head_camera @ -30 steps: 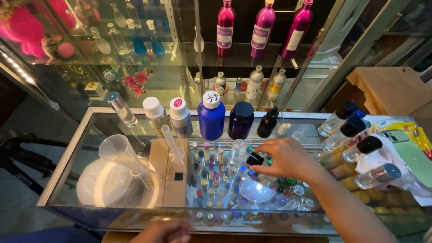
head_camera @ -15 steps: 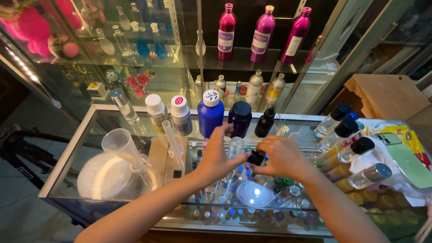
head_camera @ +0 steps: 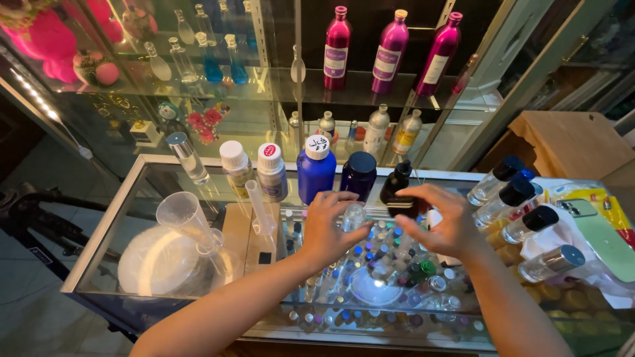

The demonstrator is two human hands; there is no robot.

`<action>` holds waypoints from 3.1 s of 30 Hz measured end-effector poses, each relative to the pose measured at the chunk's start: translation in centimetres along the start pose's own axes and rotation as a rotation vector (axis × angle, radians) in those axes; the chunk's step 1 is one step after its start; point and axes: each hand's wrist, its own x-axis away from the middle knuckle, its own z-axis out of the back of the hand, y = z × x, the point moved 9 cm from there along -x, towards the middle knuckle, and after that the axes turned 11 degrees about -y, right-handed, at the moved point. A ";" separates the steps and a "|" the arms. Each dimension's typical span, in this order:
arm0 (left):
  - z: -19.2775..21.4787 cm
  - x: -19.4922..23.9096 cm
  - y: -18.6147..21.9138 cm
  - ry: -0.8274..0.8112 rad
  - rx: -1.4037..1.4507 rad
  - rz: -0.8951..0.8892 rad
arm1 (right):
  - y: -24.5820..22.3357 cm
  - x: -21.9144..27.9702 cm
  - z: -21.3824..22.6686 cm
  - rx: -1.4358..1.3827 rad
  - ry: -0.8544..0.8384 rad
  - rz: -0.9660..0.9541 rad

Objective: Measuring and mixing different perfume ingredients from various bottles into a container using a measuring cup.

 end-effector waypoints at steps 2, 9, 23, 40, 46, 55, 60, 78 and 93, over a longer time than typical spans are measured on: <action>-0.1 -0.1 -0.1 -0.012 0.018 0.015 | 4.0 1.6 0.2 -0.014 0.036 -0.033; -0.7 0.1 -1.1 -0.123 0.130 0.089 | 8.5 3.5 1.1 -0.202 0.265 -0.043; -0.6 -0.4 -0.6 -0.171 0.151 0.073 | 5.3 1.8 -1.6 -0.144 0.144 -0.029; -0.5 -0.7 0.2 -0.167 0.233 0.005 | -9.9 -8.7 -3.0 0.085 -0.894 -0.329; -1.1 -0.6 -0.7 -0.177 0.204 0.036 | -8.4 -8.0 -4.0 0.173 -0.967 -0.347; -2.7 -0.2 -3.2 -0.211 0.227 0.025 | -6.4 -8.3 -3.5 0.231 -0.831 -0.330; -1.9 -0.6 -1.6 -0.192 0.235 0.000 | -7.9 -8.2 -2.2 0.167 -0.818 -0.222; -0.9 -0.9 -0.2 -0.169 0.300 -0.036 | -5.4 -7.8 -4.1 0.221 -0.794 -0.265; -1.5 -0.4 -1.4 -0.162 0.284 -0.036 | -4.7 -8.1 -3.9 0.375 -0.763 -0.197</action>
